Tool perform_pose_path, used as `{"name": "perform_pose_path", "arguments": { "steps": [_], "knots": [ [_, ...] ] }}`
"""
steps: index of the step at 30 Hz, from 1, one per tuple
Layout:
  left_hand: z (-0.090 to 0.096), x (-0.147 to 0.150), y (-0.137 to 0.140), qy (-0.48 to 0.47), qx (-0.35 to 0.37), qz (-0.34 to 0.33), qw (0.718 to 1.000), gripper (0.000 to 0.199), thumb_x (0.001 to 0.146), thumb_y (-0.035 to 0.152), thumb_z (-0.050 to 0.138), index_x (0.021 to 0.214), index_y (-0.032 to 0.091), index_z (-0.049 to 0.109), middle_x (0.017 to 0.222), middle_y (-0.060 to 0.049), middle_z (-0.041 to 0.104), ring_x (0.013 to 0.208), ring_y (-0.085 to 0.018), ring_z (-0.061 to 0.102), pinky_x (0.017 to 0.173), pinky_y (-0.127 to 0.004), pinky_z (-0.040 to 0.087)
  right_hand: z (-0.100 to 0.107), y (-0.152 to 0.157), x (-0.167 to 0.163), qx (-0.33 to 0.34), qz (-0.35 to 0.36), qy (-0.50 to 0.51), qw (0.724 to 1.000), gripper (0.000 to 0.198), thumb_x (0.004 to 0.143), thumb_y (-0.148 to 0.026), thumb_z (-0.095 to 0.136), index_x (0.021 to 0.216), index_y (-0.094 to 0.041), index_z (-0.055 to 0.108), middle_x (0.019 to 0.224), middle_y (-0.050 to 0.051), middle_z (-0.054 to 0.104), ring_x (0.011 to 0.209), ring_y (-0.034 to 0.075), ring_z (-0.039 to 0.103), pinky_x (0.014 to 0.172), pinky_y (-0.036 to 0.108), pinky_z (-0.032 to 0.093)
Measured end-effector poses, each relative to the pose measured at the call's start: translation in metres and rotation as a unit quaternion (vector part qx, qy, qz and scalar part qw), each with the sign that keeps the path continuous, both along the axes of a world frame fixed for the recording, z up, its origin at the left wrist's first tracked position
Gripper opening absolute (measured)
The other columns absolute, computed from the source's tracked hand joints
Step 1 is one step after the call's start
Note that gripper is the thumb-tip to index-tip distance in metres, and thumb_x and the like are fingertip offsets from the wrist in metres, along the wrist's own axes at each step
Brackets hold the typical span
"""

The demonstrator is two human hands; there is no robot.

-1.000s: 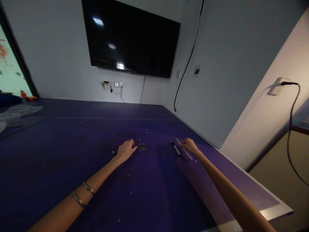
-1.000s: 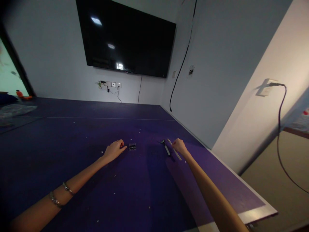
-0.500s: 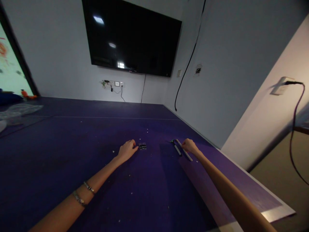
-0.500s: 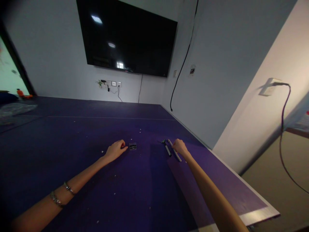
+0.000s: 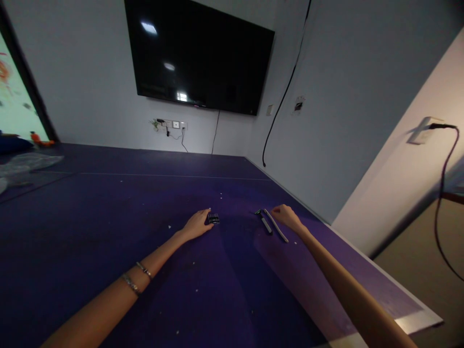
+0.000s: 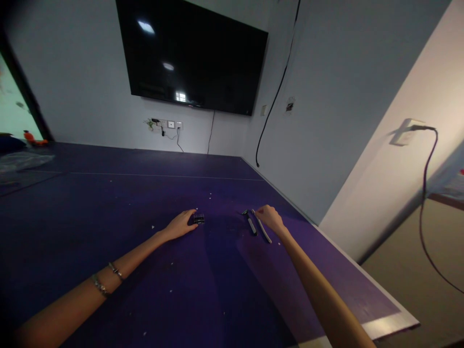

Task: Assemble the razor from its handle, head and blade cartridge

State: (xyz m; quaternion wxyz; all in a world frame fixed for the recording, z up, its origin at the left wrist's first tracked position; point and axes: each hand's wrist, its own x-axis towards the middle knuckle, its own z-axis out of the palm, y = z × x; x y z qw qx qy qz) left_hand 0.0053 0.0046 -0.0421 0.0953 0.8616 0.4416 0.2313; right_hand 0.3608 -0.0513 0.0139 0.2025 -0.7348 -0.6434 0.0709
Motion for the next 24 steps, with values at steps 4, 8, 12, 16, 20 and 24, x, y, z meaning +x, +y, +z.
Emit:
{"name": "perform_pose_path", "arguments": {
  "steps": [4,8,12,16,20,24],
  "knots": [
    [-0.003,0.002,0.007,-0.024,0.000,-0.003,1.000,0.049,0.074,0.030,0.055,0.118,0.011,0.046,0.113,-0.014,0.058,0.103,-0.025,0.055,0.091,-0.035,0.040,0.000,-0.007,-0.024,-0.001,0.058,0.017,0.998,0.027,0.077,-0.029,0.048,0.076,-0.015,0.070,0.059,0.003,0.064,0.054,0.014,0.059,0.048,0.019,0.040],
    [0.000,0.003,0.005,-0.054,-0.009,-0.014,0.998,0.049,0.072,0.032,0.060,0.115,0.013,0.046,0.103,-0.010,0.061,0.095,-0.023,0.058,0.085,-0.035,0.042,-0.001,-0.016,-0.056,0.029,0.181,0.034,0.982,0.028,0.077,-0.031,0.050,0.091,-0.016,0.069,0.073,0.005,0.067,0.067,0.016,0.061,0.062,0.025,0.046],
    [0.012,0.015,-0.015,-0.076,-0.006,-0.056,0.996,0.048,0.071,0.034,0.063,0.113,0.016,0.046,0.104,-0.010,0.061,0.095,-0.023,0.058,0.084,-0.035,0.042,-0.002,-0.027,-0.084,0.045,0.289,0.020,0.956,0.058,0.073,-0.044,0.060,0.124,-0.018,0.051,0.112,0.013,0.059,0.094,0.022,0.058,0.083,0.035,0.045],
    [0.024,0.033,-0.041,-0.073,0.009,-0.098,0.992,0.051,0.069,0.033,0.066,0.113,0.019,0.047,0.109,-0.009,0.059,0.102,-0.023,0.055,0.088,-0.036,0.041,-0.002,-0.033,-0.098,0.044,0.354,-0.016,0.934,0.074,0.068,-0.048,0.066,0.131,-0.015,0.042,0.125,0.015,0.048,0.116,0.026,0.045,0.097,0.039,0.036],
    [0.030,0.044,-0.057,-0.068,0.022,-0.116,0.991,0.052,0.070,0.035,0.065,0.115,0.018,0.046,0.116,-0.010,0.056,0.108,-0.024,0.051,0.093,-0.037,0.038,0.001,-0.036,-0.100,0.027,0.385,-0.017,0.922,0.055,0.073,-0.041,0.064,0.120,-0.016,0.053,0.112,0.012,0.054,0.105,0.022,0.052,0.092,0.035,0.040],
    [0.031,0.049,-0.062,-0.066,0.015,-0.124,0.990,0.050,0.071,0.036,0.063,0.114,0.019,0.046,0.115,-0.009,0.056,0.107,-0.024,0.052,0.092,-0.036,0.039,0.004,-0.038,-0.096,0.034,0.380,0.004,0.924,0.049,0.072,-0.039,0.065,0.117,-0.021,0.054,0.108,0.009,0.053,0.099,0.021,0.053,0.087,0.035,0.042]
  ]
}}
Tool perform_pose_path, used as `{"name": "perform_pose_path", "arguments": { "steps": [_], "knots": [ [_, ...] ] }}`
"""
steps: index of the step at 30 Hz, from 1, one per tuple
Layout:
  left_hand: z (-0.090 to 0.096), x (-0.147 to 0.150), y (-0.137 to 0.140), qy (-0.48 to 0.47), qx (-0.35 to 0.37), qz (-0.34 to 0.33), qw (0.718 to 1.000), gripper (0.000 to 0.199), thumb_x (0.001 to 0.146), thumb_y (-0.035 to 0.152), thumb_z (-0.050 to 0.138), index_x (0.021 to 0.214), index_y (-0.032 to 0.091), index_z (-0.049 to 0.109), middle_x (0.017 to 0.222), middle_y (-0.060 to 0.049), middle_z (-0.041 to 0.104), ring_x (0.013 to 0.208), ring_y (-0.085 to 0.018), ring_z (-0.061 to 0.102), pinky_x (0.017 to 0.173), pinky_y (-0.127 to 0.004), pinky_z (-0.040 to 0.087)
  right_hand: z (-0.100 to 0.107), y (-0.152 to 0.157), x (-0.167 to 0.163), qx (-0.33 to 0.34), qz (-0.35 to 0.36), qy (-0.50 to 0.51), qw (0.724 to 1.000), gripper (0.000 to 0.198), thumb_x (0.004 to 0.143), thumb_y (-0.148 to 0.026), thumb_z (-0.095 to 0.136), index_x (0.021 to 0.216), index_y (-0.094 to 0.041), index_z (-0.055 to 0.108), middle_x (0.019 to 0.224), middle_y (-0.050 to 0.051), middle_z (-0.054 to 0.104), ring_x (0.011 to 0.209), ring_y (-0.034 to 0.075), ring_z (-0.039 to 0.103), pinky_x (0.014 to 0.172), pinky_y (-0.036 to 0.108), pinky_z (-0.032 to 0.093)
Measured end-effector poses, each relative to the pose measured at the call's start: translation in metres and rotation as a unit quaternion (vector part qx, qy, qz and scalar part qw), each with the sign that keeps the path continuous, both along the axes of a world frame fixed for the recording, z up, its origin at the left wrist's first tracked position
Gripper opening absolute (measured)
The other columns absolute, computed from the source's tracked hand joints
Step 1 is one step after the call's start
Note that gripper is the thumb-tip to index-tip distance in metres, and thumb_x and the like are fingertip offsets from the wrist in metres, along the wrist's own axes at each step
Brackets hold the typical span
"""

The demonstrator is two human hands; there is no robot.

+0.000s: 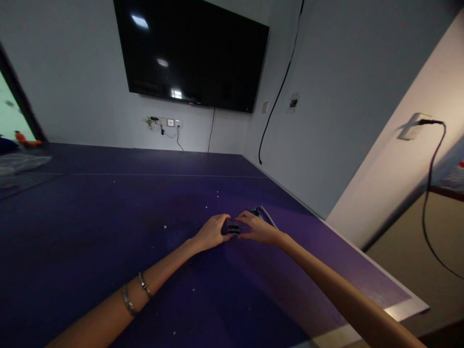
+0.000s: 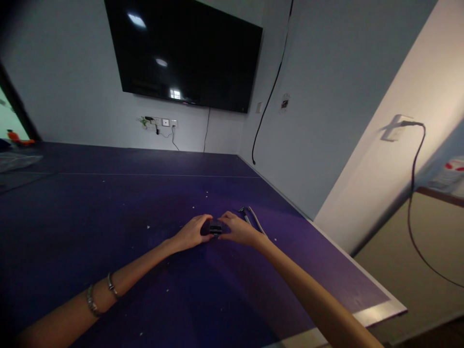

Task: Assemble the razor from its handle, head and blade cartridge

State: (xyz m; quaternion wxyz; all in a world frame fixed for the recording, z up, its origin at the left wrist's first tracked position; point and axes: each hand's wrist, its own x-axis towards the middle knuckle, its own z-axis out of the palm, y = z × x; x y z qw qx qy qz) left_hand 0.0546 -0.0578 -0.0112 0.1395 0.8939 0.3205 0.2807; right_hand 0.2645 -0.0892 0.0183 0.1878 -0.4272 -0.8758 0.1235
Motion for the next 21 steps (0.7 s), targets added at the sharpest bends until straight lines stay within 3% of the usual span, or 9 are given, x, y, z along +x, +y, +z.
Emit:
{"name": "perform_pose_path", "arguments": {
  "steps": [4,14,17,21],
  "knots": [
    [0.003,0.005,-0.003,-0.003,-0.005,-0.005,1.000,0.048,0.072,0.036,0.063,0.113,0.019,0.046,0.114,-0.009,0.057,0.107,-0.024,0.052,0.093,-0.037,0.039,0.002,0.000,0.003,-0.011,-0.001,-0.005,1.000,0.054,0.068,-0.037,0.069,0.117,-0.023,0.054,0.108,0.008,0.053,0.099,0.022,0.052,0.085,0.035,0.041],
    [-0.003,0.015,-0.004,-0.007,0.005,-0.020,1.000,0.055,0.074,0.043,0.061,0.118,0.017,0.043,0.121,-0.011,0.054,0.112,-0.024,0.049,0.097,-0.036,0.037,0.008,0.004,0.013,-0.001,0.017,-0.045,0.999,0.042,0.068,-0.033,0.068,0.107,-0.020,0.060,0.103,0.008,0.058,0.097,0.021,0.053,0.085,0.033,0.041],
    [-0.009,0.010,0.001,0.017,0.012,-0.009,1.000,0.057,0.078,0.046,0.055,0.123,0.015,0.039,0.127,-0.013,0.049,0.119,-0.024,0.044,0.100,-0.037,0.034,0.010,0.016,0.036,-0.008,-0.013,-0.041,0.999,0.050,0.064,-0.028,0.070,0.111,-0.017,0.059,0.106,0.009,0.058,0.098,0.021,0.054,0.087,0.034,0.041],
    [-0.015,-0.007,0.011,0.056,0.006,0.033,0.998,0.052,0.084,0.047,0.043,0.125,0.014,0.038,0.132,-0.015,0.045,0.126,-0.026,0.036,0.103,-0.040,0.030,0.016,0.035,0.087,-0.033,-0.103,-0.062,0.992,0.052,0.062,-0.020,0.068,0.113,-0.013,0.058,0.109,0.012,0.059,0.096,0.022,0.056,0.086,0.034,0.043]
  ]
}}
